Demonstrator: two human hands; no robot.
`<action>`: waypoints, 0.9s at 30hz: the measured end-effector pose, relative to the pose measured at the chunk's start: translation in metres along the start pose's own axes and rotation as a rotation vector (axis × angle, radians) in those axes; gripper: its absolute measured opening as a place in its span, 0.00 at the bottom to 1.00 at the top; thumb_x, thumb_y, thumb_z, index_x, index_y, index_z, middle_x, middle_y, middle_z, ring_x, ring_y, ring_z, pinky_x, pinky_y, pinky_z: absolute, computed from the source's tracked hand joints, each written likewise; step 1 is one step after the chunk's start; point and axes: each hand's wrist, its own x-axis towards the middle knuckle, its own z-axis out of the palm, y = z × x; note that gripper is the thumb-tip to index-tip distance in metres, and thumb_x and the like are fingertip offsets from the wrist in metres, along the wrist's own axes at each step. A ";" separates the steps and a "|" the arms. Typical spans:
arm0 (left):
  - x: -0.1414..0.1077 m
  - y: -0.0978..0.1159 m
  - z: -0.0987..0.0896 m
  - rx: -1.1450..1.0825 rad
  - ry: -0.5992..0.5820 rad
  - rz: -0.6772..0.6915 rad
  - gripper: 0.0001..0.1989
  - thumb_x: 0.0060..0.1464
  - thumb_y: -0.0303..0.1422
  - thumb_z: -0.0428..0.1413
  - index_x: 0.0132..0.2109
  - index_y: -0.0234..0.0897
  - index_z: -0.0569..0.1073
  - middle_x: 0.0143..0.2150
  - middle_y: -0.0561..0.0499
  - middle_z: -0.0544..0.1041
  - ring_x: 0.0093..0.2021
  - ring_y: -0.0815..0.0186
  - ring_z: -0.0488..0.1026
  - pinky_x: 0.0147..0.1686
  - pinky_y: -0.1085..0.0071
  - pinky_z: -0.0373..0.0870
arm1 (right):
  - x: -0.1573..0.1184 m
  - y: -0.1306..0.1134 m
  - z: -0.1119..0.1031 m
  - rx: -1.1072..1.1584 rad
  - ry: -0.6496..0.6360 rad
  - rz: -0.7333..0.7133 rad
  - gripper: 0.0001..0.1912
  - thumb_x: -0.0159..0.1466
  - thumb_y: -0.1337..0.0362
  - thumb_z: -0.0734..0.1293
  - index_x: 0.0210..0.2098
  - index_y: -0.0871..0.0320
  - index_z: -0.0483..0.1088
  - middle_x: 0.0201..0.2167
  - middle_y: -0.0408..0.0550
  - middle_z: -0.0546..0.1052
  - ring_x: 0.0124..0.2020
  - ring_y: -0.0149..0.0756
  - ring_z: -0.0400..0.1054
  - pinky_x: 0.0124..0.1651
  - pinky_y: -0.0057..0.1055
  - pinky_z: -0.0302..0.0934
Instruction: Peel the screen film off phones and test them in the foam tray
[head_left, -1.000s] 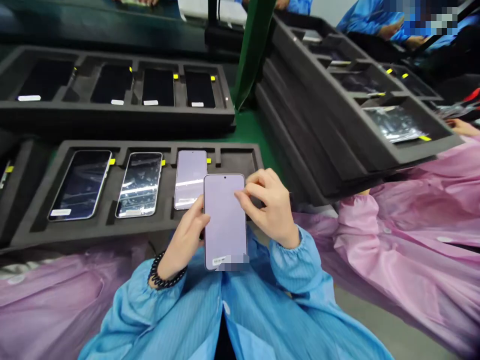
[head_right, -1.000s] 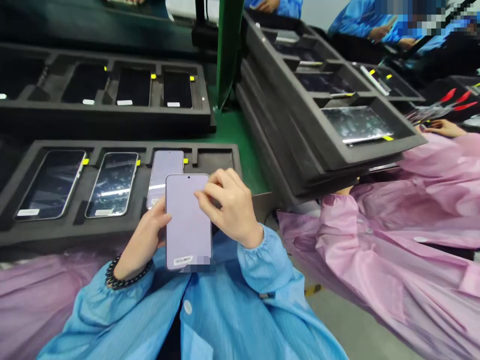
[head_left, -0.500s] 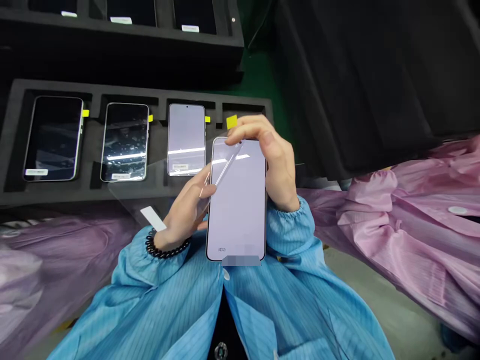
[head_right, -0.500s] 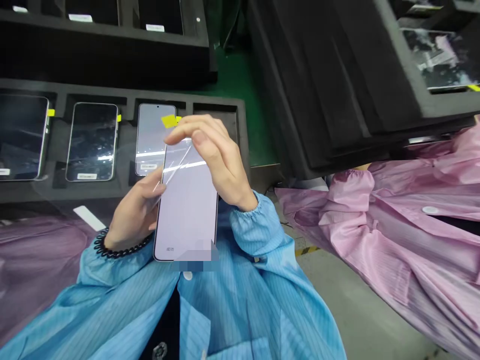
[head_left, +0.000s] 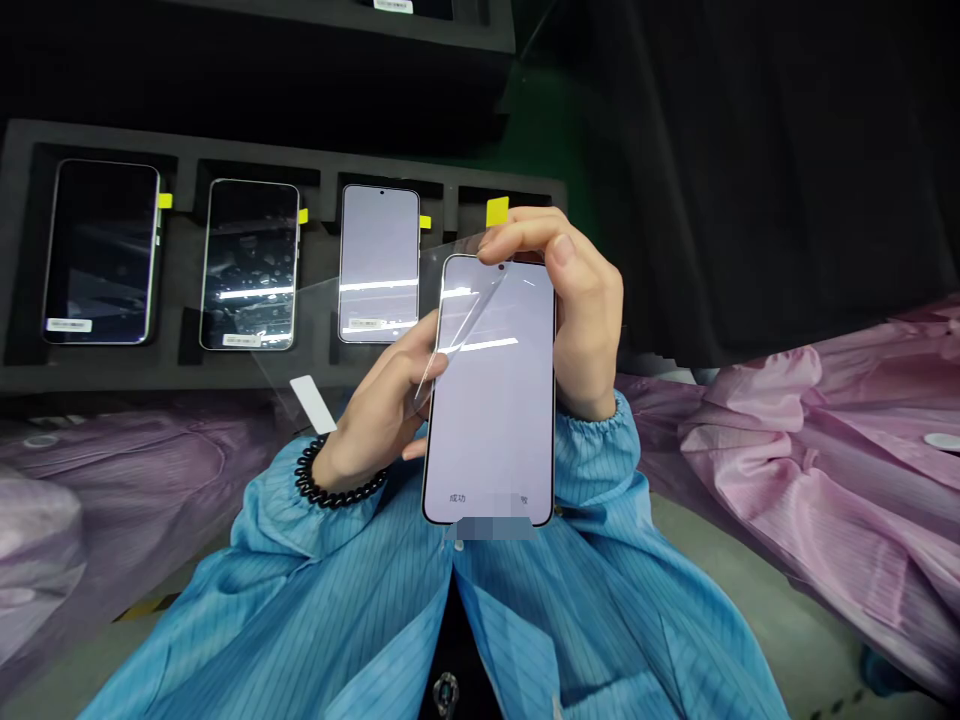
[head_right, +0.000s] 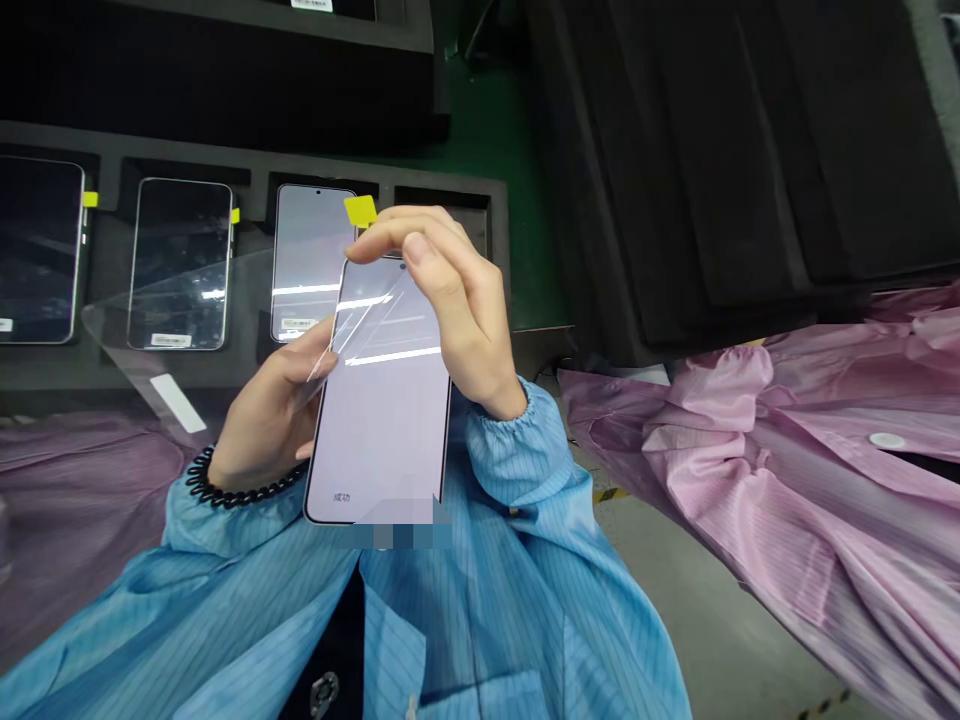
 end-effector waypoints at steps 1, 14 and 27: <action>0.001 0.000 0.000 -0.001 -0.006 -0.006 0.24 0.55 0.35 0.53 0.59 0.39 0.72 0.19 0.60 0.66 0.10 0.76 0.55 0.07 0.81 0.50 | 0.000 0.001 0.000 0.006 0.001 0.012 0.08 0.68 0.53 0.66 0.45 0.42 0.76 0.48 0.45 0.79 0.59 0.51 0.71 0.56 0.44 0.71; 0.010 -0.008 -0.006 0.179 0.004 0.045 0.29 0.60 0.43 0.53 0.66 0.43 0.62 0.24 0.59 0.66 0.14 0.75 0.57 0.08 0.80 0.50 | 0.003 0.011 -0.015 -0.103 0.273 -0.112 0.17 0.69 0.58 0.66 0.24 0.55 0.70 0.46 0.51 0.78 0.50 0.43 0.71 0.54 0.44 0.66; 0.017 -0.015 -0.014 0.325 0.206 0.030 0.38 0.53 0.47 0.55 0.68 0.41 0.60 0.22 0.58 0.66 0.17 0.72 0.57 0.11 0.76 0.48 | -0.004 0.009 -0.019 -0.087 0.304 -0.023 0.06 0.64 0.65 0.70 0.33 0.54 0.67 0.28 0.38 0.73 0.31 0.31 0.67 0.36 0.31 0.61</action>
